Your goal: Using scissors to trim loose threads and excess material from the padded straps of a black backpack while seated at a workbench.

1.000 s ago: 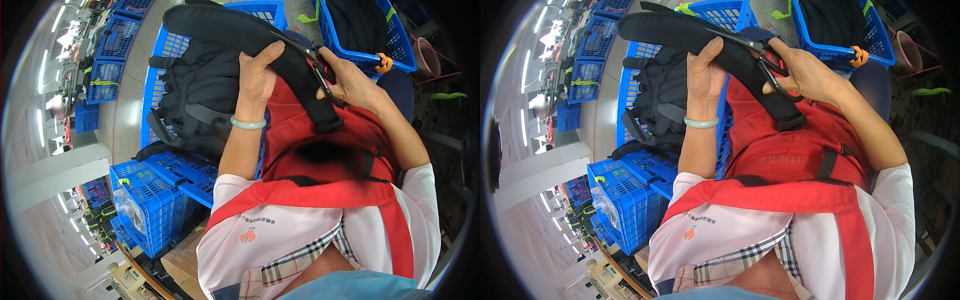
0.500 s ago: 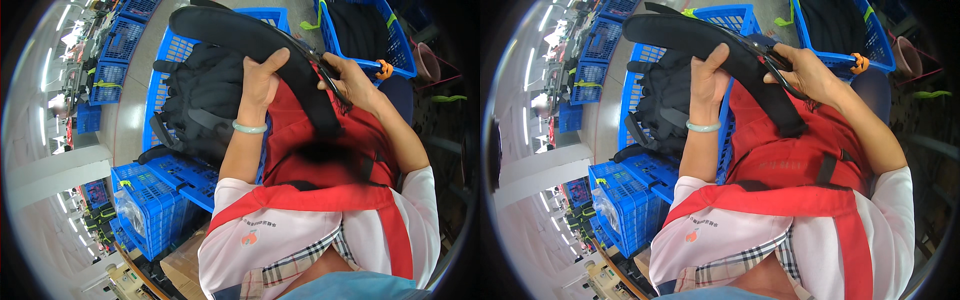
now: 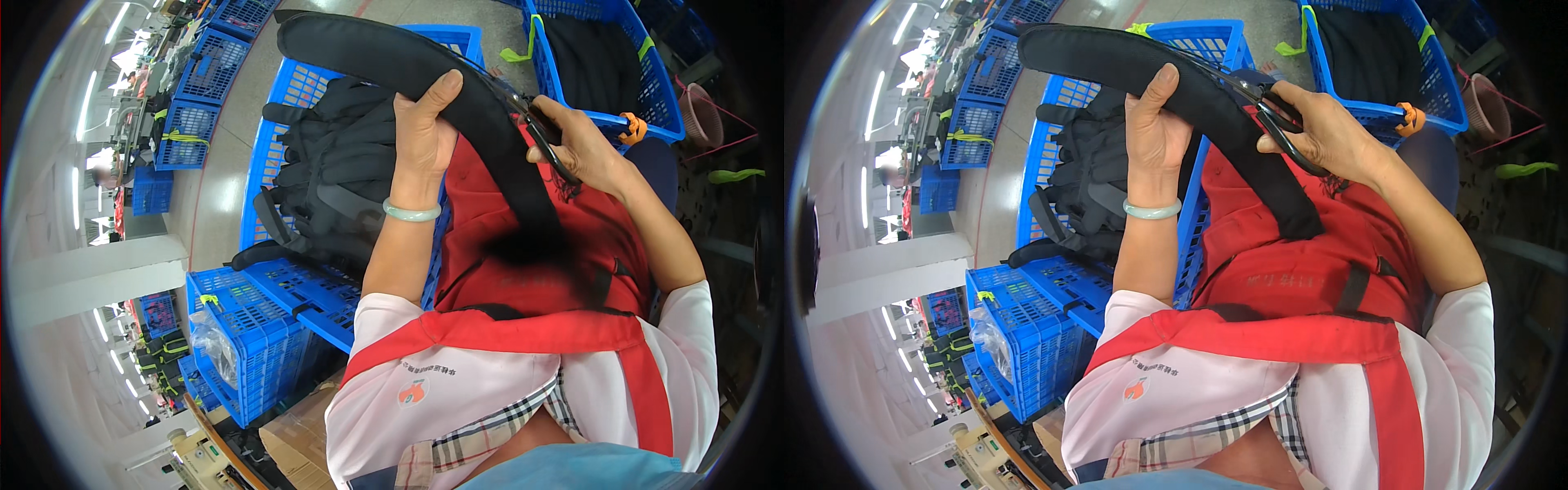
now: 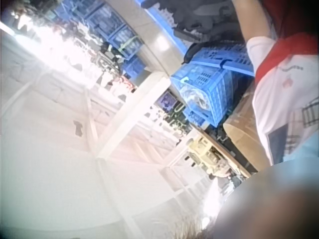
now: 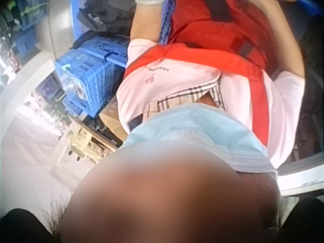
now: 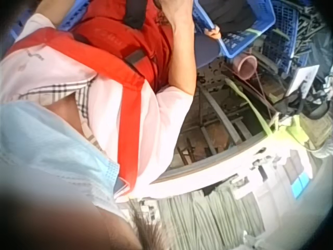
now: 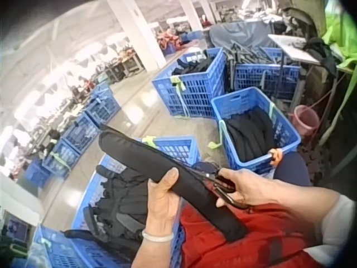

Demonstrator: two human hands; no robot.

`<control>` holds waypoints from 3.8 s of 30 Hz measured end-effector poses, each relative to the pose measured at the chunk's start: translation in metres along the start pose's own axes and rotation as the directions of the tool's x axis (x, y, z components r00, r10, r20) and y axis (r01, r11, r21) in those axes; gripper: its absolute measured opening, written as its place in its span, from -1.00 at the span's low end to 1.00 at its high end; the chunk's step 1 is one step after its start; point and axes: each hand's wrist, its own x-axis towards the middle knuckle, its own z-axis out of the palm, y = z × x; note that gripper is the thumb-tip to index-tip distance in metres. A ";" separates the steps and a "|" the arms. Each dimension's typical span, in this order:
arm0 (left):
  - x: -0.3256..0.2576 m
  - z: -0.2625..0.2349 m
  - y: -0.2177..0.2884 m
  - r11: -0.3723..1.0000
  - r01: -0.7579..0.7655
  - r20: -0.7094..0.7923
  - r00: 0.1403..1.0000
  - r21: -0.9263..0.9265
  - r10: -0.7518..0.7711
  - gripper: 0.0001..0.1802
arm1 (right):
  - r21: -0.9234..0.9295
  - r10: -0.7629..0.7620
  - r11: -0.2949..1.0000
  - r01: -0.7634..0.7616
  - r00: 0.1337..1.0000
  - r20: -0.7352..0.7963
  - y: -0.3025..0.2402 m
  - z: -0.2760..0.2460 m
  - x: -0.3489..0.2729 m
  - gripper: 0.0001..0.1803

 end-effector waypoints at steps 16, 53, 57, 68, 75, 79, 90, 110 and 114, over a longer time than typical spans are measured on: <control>0.011 0.014 0.015 0.999 -0.021 0.036 0.999 0.031 0.020 -0.70 | -0.022 -0.068 0.998 0.067 0.994 -0.083 -0.011 -0.008 0.007 -0.46; 0.018 0.038 0.030 0.994 -0.060 0.100 0.994 0.089 0.051 -0.80 | -0.176 -0.135 0.976 0.128 0.991 -0.025 -0.033 -0.042 0.011 -0.34; 0.021 0.037 0.027 0.996 -0.053 0.120 0.992 0.073 0.044 -0.80 | -0.168 -0.099 0.982 0.091 0.994 -0.037 -0.035 -0.042 0.007 -0.35; 0.019 0.036 0.026 0.999 -0.023 0.104 0.994 0.049 0.018 -0.78 | -0.193 -0.066 0.980 0.053 0.996 -0.058 -0.032 -0.040 0.009 -0.34; 0.025 0.038 0.027 0.998 -0.022 0.146 0.989 0.063 0.013 -0.76 | -0.164 -0.128 0.980 0.115 0.989 -0.070 -0.034 -0.046 0.018 -0.40; 0.024 0.052 0.029 0.998 -0.038 0.141 0.990 0.055 0.030 -0.76 | -0.173 -0.241 0.960 0.219 0.963 -0.118 -0.039 -0.046 0.022 -0.42; 0.035 0.090 0.098 0.874 -0.079 0.342 0.934 0.480 -0.103 -0.63 | 0.394 -0.164 0.871 0.295 0.929 -0.333 -0.059 -0.040 0.019 -0.67; -0.023 0.009 -0.042 0.713 0.293 0.154 0.858 0.637 -0.491 -0.63 | 0.433 0.172 0.901 -0.025 0.937 -0.305 0.027 0.003 -0.024 -0.70; -0.006 0.009 -0.058 0.716 0.330 0.143 0.846 0.615 -0.513 -0.64 | 0.647 0.234 0.761 0.029 0.919 -0.317 0.049 0.016 -0.012 -0.67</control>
